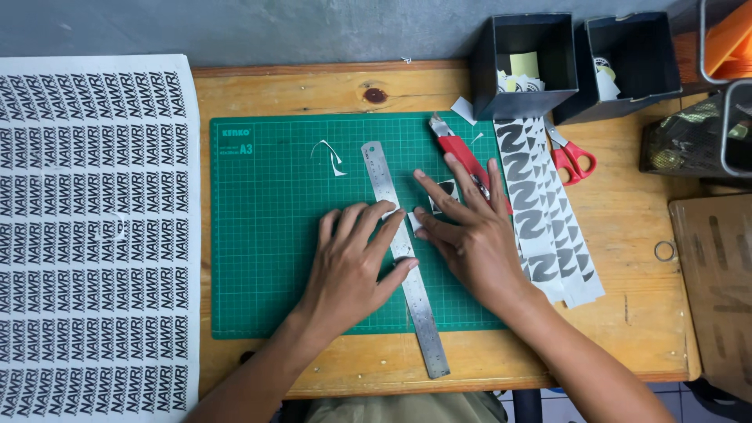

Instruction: The person uses a ruler and a red utility knife to cut individual stickers from a printed sheet on a green cutting mat. They repeatedly align the ruler, slice along the edge, and remove the cut pieces, placing them into a nearby black box.

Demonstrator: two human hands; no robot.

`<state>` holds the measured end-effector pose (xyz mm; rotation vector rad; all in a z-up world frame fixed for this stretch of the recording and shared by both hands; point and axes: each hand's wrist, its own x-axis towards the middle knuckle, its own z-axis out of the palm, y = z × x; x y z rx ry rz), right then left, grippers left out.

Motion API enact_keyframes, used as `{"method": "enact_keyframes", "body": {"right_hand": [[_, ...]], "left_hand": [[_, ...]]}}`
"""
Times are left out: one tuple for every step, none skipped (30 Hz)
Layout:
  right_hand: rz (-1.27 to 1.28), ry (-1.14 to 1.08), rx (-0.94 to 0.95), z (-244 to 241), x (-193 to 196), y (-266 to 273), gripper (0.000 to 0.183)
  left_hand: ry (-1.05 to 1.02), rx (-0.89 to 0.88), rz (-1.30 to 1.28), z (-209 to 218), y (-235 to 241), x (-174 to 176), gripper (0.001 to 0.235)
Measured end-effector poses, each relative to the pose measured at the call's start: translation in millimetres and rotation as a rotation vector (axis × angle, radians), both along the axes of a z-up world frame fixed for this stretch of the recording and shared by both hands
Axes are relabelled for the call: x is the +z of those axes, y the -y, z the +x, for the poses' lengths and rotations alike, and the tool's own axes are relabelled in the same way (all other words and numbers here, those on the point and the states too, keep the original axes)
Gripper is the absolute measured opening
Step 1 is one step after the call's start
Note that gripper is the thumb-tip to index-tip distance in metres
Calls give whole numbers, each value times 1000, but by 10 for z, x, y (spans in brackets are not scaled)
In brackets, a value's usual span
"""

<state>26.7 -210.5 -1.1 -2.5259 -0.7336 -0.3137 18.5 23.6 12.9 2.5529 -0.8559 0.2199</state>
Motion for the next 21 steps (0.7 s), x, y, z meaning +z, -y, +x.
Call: {"method": "enact_keyframes", "body": {"right_hand": [[-1,3,-2,4,11,-18,15],[39,23,-15,9,22,-34,9],[78,42,-31,3,30,-50,7],[76,43,-37,-5,37,-78,7],[151,39,-121,-6,44,-107,6],[225,35,-204,-6,50,-135,5],[222,35,-212,35,52,15,5],[185,31,-261,74,53,169,4],[144,28,-314,106,63,341,6],[136,29,-326,130,43,573,6],[56,41,-430,155,19,793,8],[-24,52,-534,175,-2,1011,12],[-24,53,-539,148,57,1113,12],[-80,31,-612,120,116,1211,17],[-135,8,-681,98,172,1304,26],[-134,7,-683,113,135,1305,26],[-136,-1,-698,113,114,1333,29],[-138,-8,-714,113,93,1376,32],[-147,-9,-741,116,140,1333,32],[-107,7,-726,124,184,1302,25],[-65,21,-712,132,220,1264,20]], "left_hand": [[3,-2,-1,0,0,1,54],[6,1,-5,1,2,2,55],[8,0,-10,-1,3,0,55],[9,-5,-11,-11,4,-39,55],[7,-11,-56,-14,4,-77,56],[4,-16,-102,-15,5,-116,57],[2,-24,-105,-20,-10,-120,57],[0,-24,-93,-24,-22,-125,57],[-1,-28,-87,-22,-16,-136,58],[-3,-41,-94,-23,-7,-150,58],[-5,-42,-91,-23,-11,-160,57],[-8,-44,-87,-24,-17,-169,57],[-7,-50,-87,-15,-15,-127,57],[-13,-72,-57,-7,-16,-84,56],[-20,-90,-26,-7,-22,-39,56],[-21,-92,-25,-18,-39,-26,56],[-30,-106,-40,-6,-31,-24,55],[-40,-121,-55,6,-10,-24,54],[-42,-149,-62,4,-11,-24,54],[-45,-136,-54,4,-3,-27,54],[-49,-123,-43,3,-5,-25,55]]}}
